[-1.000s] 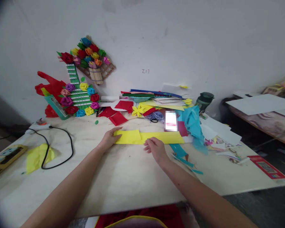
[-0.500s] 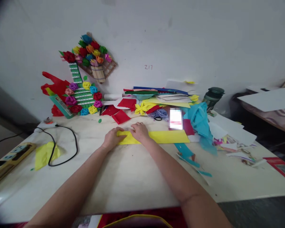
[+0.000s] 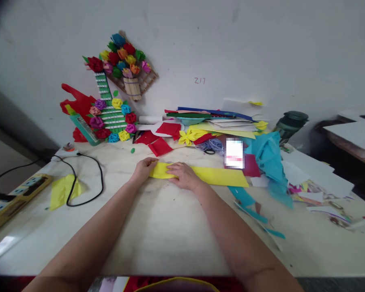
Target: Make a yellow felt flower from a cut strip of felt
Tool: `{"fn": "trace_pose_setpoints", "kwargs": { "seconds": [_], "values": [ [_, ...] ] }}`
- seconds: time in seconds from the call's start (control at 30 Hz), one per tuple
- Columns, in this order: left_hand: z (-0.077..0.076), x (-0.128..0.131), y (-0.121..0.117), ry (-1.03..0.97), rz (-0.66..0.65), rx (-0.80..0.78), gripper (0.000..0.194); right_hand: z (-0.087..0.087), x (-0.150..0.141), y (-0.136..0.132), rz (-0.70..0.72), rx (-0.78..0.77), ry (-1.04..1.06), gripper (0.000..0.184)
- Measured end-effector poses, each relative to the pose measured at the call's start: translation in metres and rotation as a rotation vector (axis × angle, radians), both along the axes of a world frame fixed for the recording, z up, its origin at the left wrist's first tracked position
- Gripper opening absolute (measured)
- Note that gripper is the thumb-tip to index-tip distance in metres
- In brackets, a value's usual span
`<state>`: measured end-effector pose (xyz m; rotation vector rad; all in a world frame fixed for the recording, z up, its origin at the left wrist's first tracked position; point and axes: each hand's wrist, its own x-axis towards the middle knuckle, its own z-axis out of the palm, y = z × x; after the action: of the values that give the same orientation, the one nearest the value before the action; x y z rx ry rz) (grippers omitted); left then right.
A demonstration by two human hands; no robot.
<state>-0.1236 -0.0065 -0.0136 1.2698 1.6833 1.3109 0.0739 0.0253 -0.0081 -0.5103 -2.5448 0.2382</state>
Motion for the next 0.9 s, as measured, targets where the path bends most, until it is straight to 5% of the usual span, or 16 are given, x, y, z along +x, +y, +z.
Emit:
{"fn": "trace_pose_setpoints", "kwargs": {
  "seconds": [0.3, 0.63, 0.9],
  "values": [
    [0.01, -0.013, -0.007, -0.355, -0.175, -0.112, 0.041, -0.01, -0.001, 0.008, 0.0, 0.04, 0.028, 0.025],
    [0.017, -0.015, -0.012, -0.45, -0.288, -0.122, 0.052, -0.005, -0.005, 0.002, -0.103, 0.063, 0.029, 0.023],
    [0.02, -0.013, -0.013, -0.452, -0.298, -0.119, 0.052, -0.011, -0.003, 0.006, -0.016, 0.112, -0.013, 0.025]
  ]
}}
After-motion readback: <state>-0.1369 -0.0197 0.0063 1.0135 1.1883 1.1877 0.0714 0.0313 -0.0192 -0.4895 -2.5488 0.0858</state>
